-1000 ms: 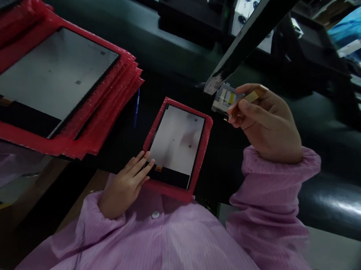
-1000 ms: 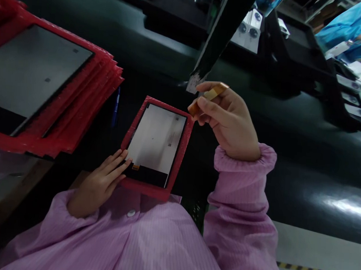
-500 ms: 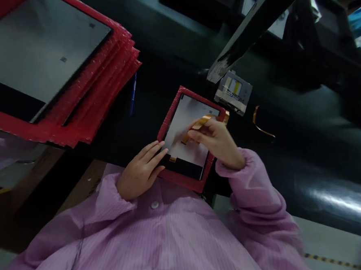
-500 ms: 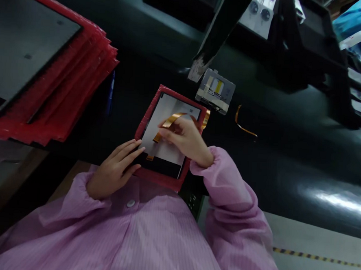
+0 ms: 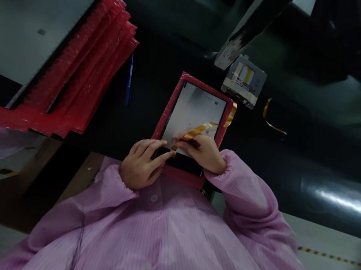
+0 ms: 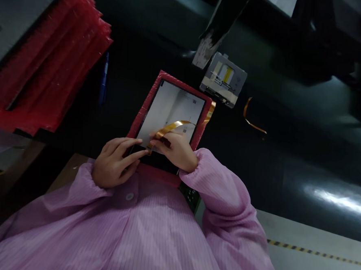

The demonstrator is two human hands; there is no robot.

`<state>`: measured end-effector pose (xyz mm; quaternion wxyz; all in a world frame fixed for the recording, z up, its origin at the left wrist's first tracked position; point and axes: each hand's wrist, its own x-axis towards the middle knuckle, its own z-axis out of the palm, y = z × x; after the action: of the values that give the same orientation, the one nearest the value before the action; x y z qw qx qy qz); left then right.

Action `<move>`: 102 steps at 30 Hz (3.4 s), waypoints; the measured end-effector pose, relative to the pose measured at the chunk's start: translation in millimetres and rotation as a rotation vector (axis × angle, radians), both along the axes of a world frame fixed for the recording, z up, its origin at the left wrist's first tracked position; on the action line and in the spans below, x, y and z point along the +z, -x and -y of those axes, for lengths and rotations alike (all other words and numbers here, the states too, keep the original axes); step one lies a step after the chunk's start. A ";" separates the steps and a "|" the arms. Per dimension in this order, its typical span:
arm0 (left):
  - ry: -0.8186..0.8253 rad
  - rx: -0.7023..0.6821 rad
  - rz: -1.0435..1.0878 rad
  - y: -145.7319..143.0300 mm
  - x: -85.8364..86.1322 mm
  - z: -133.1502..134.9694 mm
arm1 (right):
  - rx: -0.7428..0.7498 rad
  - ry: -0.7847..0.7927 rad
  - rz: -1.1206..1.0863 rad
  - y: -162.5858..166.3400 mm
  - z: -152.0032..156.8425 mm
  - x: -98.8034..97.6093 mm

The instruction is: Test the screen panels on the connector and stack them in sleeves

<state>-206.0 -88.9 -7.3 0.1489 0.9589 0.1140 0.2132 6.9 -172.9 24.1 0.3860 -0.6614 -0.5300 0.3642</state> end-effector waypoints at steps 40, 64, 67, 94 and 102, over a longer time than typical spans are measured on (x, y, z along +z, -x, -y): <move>0.077 0.025 0.016 -1.9 2.1 -1.5 | 0.210 -0.051 0.144 3.1 1.8 0.5; 0.010 0.002 0.095 -2.6 -2.9 -2.3 | 0.351 -0.065 0.248 6.6 1.9 5.0; 0.000 0.003 0.096 -2.3 -3.9 -2.5 | 0.319 -0.088 0.213 6.6 1.9 4.2; -0.035 -0.016 0.176 -1.5 -8.6 -2.0 | 0.343 -0.173 0.244 3.0 1.3 -2.3; -0.017 -0.006 0.165 -0.6 -9.5 -1.8 | 0.363 -0.142 0.279 2.8 1.0 -2.9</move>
<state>-205.3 -87.2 -16.9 0.1503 0.9395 0.0967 0.2921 4.1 -173.9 21.2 0.2828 -0.5704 -0.7127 0.2946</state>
